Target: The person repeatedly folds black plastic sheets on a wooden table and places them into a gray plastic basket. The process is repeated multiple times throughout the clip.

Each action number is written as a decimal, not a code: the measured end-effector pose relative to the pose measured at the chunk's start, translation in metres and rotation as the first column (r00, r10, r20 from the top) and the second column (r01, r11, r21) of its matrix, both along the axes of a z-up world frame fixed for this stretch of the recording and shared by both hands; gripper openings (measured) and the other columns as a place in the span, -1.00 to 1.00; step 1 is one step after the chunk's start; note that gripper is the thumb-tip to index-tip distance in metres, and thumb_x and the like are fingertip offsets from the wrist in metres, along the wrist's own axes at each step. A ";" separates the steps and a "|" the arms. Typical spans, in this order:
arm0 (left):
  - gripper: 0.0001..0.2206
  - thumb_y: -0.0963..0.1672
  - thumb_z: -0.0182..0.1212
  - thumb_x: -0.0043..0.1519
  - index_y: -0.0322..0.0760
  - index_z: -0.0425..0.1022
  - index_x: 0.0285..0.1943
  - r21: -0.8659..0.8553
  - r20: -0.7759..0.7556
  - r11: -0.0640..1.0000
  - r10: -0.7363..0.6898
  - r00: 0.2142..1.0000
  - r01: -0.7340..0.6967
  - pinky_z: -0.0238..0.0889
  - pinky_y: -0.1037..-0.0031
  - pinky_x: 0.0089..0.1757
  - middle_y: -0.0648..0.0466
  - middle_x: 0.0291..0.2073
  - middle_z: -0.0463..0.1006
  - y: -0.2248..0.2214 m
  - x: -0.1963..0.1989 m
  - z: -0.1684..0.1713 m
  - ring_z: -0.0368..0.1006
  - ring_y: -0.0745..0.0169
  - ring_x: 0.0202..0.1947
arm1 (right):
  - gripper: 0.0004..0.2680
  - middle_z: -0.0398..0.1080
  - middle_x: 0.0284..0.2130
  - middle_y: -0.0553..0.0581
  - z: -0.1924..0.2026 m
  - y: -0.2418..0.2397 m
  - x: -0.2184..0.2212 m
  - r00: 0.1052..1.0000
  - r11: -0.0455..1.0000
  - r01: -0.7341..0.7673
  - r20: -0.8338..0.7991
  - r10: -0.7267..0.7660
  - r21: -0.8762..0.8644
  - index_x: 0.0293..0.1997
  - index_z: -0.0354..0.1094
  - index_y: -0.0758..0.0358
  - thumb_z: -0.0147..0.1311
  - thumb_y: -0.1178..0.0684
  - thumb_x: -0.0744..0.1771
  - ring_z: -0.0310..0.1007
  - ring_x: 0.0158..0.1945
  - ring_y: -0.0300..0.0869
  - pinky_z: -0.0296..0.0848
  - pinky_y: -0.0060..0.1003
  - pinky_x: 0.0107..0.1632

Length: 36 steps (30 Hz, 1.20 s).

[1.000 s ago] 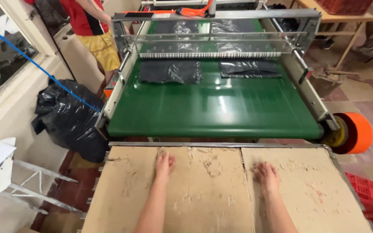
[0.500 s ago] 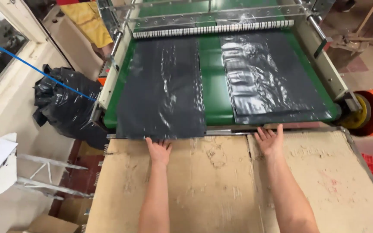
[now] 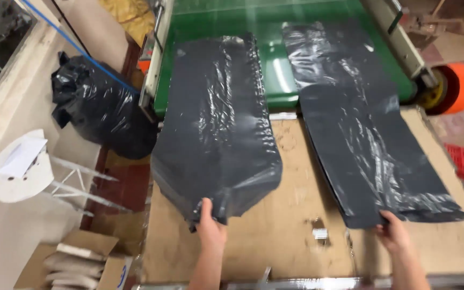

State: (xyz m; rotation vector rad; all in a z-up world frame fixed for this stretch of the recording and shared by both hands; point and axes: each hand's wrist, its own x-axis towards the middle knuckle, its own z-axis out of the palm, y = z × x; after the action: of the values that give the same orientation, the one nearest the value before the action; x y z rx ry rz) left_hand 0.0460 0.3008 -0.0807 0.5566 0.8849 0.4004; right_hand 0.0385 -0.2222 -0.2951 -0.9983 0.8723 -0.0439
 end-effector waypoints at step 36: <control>-0.33 0.26 0.19 0.10 -0.19 0.41 0.18 0.315 -0.949 -0.092 -0.048 0.312 0.945 0.37 0.02 0.02 -0.02 0.05 0.53 0.182 -0.052 -0.089 0.46 -0.11 0.10 | -0.59 0.40 -0.05 0.36 0.063 0.290 0.028 0.750 0.635 -0.630 -0.138 0.647 -0.446 0.14 0.32 0.39 0.31 0.07 0.23 0.38 0.12 0.11 0.39 0.01 0.08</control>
State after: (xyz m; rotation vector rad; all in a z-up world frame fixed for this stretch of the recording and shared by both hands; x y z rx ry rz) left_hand -0.0061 0.4829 -0.1698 2.4771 0.8918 -0.3448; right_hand 0.0663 0.0682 -0.2322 -1.7294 0.4239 0.3564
